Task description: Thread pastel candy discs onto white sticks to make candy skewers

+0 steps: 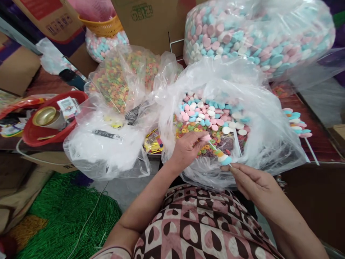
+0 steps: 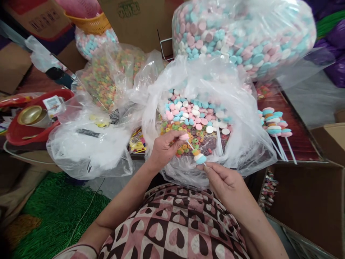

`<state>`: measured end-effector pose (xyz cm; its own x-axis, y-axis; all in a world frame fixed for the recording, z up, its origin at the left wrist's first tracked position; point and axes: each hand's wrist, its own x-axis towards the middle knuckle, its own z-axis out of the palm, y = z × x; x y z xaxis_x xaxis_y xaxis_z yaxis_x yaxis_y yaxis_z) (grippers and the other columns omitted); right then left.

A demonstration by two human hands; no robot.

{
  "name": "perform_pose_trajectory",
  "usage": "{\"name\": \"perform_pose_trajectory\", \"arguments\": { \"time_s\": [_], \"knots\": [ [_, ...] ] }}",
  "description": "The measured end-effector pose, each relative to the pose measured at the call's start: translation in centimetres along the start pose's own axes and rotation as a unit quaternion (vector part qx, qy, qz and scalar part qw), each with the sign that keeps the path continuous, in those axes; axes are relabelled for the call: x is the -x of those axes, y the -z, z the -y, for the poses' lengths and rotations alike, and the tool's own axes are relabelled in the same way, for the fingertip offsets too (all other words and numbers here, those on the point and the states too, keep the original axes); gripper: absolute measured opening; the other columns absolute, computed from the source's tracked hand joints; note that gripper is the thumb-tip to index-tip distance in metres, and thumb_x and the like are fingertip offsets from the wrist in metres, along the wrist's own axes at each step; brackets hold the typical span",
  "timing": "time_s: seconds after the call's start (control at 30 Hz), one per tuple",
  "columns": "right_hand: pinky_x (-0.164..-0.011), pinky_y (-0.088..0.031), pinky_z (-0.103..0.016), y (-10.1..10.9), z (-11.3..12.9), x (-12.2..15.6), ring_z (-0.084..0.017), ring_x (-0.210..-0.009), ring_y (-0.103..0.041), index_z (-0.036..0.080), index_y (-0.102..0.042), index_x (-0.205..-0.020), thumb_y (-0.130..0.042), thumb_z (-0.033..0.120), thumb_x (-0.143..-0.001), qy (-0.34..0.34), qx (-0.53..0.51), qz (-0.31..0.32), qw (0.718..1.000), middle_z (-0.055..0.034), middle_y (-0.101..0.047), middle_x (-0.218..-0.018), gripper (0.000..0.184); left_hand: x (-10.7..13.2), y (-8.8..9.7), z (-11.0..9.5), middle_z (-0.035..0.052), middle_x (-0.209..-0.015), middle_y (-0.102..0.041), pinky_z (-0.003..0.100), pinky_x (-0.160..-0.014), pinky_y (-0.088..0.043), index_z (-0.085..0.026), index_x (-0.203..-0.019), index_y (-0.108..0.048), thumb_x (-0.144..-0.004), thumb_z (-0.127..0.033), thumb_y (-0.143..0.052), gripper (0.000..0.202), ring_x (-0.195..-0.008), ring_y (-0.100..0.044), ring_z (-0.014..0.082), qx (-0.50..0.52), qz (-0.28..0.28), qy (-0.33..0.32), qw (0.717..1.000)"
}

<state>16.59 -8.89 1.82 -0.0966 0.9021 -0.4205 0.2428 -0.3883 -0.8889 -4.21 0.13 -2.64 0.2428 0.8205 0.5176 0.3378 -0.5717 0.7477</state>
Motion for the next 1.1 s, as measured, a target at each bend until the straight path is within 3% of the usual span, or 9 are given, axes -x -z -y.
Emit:
{"name": "perform_pose_trajectory", "arguments": {
  "time_s": [0.23,0.37,0.5,0.63,0.7,0.77,0.9,1.0,1.1],
  "knots": [
    [-0.044,-0.015,-0.025,-1.4,0.4,0.7,-0.01,-0.045,-0.025,0.015,-0.071,-0.097,-0.061,0.062,-0.086,-0.022,-0.069,-0.005,0.997,0.007,-0.031,-0.05,0.049,0.8,-1.1,-1.3,0.0094,-0.108,-0.078,0.03,-0.089,-0.059,-0.017,-0.116,-0.068,-0.098,-0.032,-0.056,0.025,-0.099,-0.074,0.0181,-0.007,-0.01,0.016,1.0],
    [-0.044,-0.02,-0.025,-2.5,0.0,-0.3,-0.01,-0.044,-0.03,0.02,-0.064,-0.081,-0.062,0.058,-0.087,0.016,-0.059,-0.032,0.998,0.0063,-0.035,-0.048,0.039,1.2,-2.4,-2.7,0.0101,-0.115,-0.076,0.03,-0.094,-0.058,-0.018,-0.121,-0.065,-0.099,-0.025,-0.048,0.028,-0.106,-0.072,0.0177,-0.008,-0.009,0.028,1.0],
    [-0.045,-0.024,-0.025,-3.0,-1.0,-1.9,-0.01,-0.046,-0.031,0.021,-0.053,-0.066,-0.061,0.055,-0.091,0.069,-0.086,-0.074,0.991,0.0052,-0.039,-0.048,0.042,1.5,-3.2,-3.4,0.01,-0.123,-0.073,0.031,-0.1,-0.056,-0.019,-0.128,-0.062,-0.098,-0.018,-0.042,0.036,-0.114,-0.069,0.0175,0.017,0.014,0.024,0.999],
    [-0.043,-0.02,-0.025,-2.7,-1.5,-2.7,-0.009,-0.045,-0.031,0.02,-0.061,-0.077,-0.071,0.053,-0.085,0.064,-0.193,-0.101,0.974,0.0057,-0.043,-0.051,0.034,0.9,-1.1,-2.5,0.0093,-0.127,-0.071,0.029,-0.098,-0.055,-0.02,-0.133,-0.059,-0.1,-0.023,-0.046,0.036,-0.112,-0.069,0.0163,0.037,0.011,0.056,0.998],
    [-0.043,-0.019,-0.024,-2.4,-1.4,-2.7,-0.008,-0.045,-0.031,0.02,-0.063,-0.079,-0.074,0.051,-0.082,0.062,-0.229,-0.129,0.963,0.0058,-0.044,-0.051,0.033,0.1,0.5,-1.6,0.0099,-0.116,-0.073,0.031,-0.095,-0.055,-0.017,-0.125,-0.064,-0.099,-0.023,-0.048,0.031,-0.106,-0.069,0.018,-0.051,-0.008,0.074,0.996],
    [-0.043,-0.019,-0.024,-2.3,-1.2,-2.6,-0.008,-0.045,-0.03,0.019,-0.065,-0.081,-0.076,0.05,-0.081,0.061,-0.244,-0.144,0.957,0.0061,-0.043,-0.051,0.032,-0.8,1.7,-0.7,0.0104,-0.106,-0.072,0.037,-0.096,-0.052,-0.016,-0.111,-0.071,-0.097,-0.022,-0.052,0.024,-0.105,-0.065,0.0229,-0.193,0.025,0.089,0.977],
    [-0.042,-0.018,-0.023,-2.4,-1.1,-2.5,-0.007,-0.044,-0.03,0.019,-0.067,-0.081,-0.077,0.05,-0.08,0.056,-0.257,-0.133,0.956,0.006,-0.043,-0.049,0.033,-1.9,2.5,0.1,0.0113,-0.106,-0.067,0.044,-0.093,-0.045,-0.018,-0.107,-0.073,-0.096,-0.028,-0.056,0.022,-0.107,-0.059,0.0299,-0.396,0.161,0.095,0.899],
    [-0.042,-0.017,-0.023,-2.5,-1.2,-2.4,-0.007,-0.044,-0.03,0.019,-0.067,-0.081,-0.078,0.05,-0.079,0.052,-0.26,-0.136,0.955,0.0058,-0.044,-0.05,0.034,-2.2,2.5,-0.2,0.0113,-0.109,-0.065,0.044,-0.091,-0.042,-0.018,-0.104,-0.072,-0.097,-0.031,-0.054,0.022,-0.108,-0.057,0.0308,-0.437,0.212,0.08,0.871],
    [-0.042,-0.017,-0.023,-2.4,-1.3,-2.4,-0.007,-0.044,-0.031,0.019,-0.067,-0.08,-0.078,0.051,-0.079,0.05,-0.257,-0.146,0.954,0.0055,-0.045,-0.051,0.034,-2.1,2.5,-0.9,0.0106,-0.11,-0.065,0.042,-0.09,-0.041,-0.018,-0.102,-0.069,-0.098,-0.031,-0.053,0.021,-0.109,-0.055,0.0297,-0.436,0.231,0.073,0.866]
  ]
}}
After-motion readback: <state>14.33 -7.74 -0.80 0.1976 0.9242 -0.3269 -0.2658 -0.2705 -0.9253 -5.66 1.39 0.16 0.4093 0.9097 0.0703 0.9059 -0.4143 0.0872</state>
